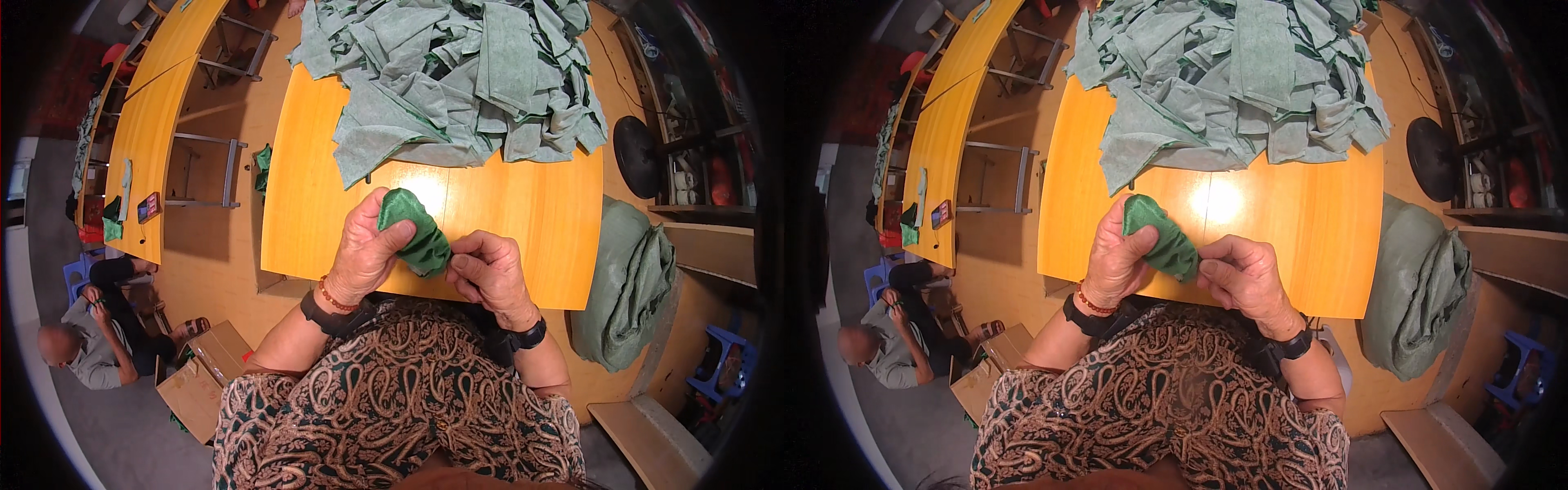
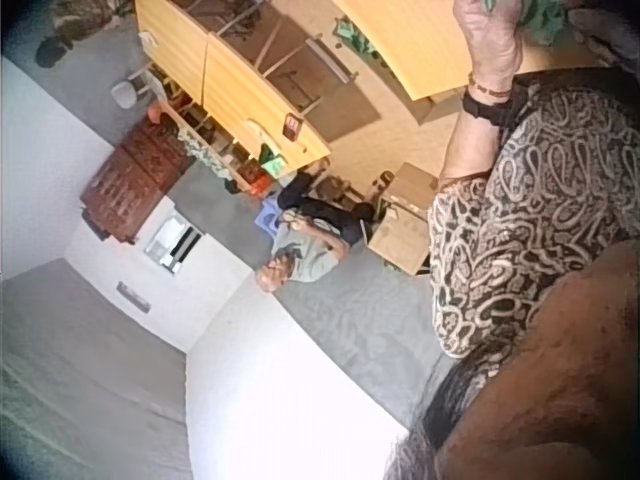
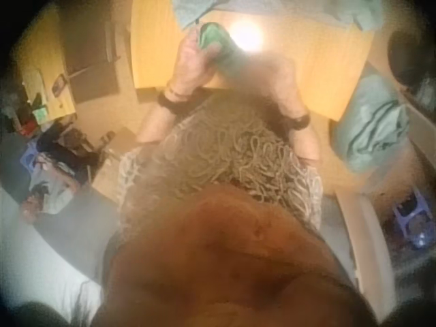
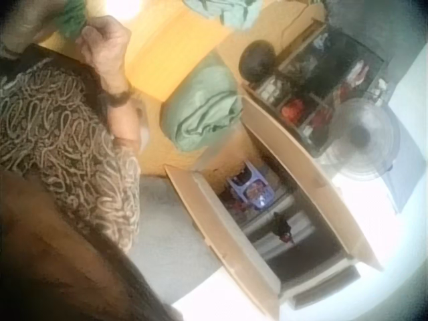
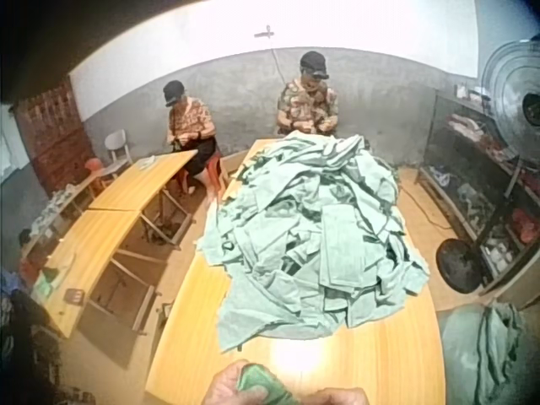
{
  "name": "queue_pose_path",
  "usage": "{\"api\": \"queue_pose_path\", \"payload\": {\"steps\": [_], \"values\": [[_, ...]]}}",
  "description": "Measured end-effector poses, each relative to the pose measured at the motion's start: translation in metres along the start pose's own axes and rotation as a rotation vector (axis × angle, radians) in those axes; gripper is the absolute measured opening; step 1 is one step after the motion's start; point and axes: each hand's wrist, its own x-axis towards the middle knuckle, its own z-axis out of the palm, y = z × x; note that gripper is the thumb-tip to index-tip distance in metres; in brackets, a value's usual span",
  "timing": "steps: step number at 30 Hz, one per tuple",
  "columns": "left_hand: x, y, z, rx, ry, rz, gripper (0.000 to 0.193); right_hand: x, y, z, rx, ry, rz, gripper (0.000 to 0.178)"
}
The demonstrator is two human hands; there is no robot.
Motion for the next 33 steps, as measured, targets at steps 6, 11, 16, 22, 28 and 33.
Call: {"api": "queue_pose_path", "payload": {"steps": [6,11,16,22,28,33], "values": [[-0.002,0.003,0.002,0.073,0.002,-0.042,0.02,-0.003,0.011,0.001,0.014,-0.002,-0.117,0.01],[0.002,0.007,0.014,0.183,0.105,0.121,0.016,-0.003,0.005,-0.007,-0.026,-0.047,-0.1,0.011],[0.003,0.013,0.009,0.407,0.18,0.168,0.016,-0.004,0.002,-0.014,-0.123,-0.106,-0.028,0.011],[0.003,0.031,0.007,0.46,0.078,-0.099,0.015,0.007,-0.014,-0.016,-0.225,-0.136,0.016,0.012],[0.01,0.033,0.017,0.415,-0.045,-0.177,0.015,0.015,-0.021,-0.018,-0.134,-0.26,0.095,0.009],[0.009,0.014,0.015,0.447,-0.113,-0.204,0.018,0.012,-0.011,-0.001,0.124,-0.214,0.205,0.004]]}}
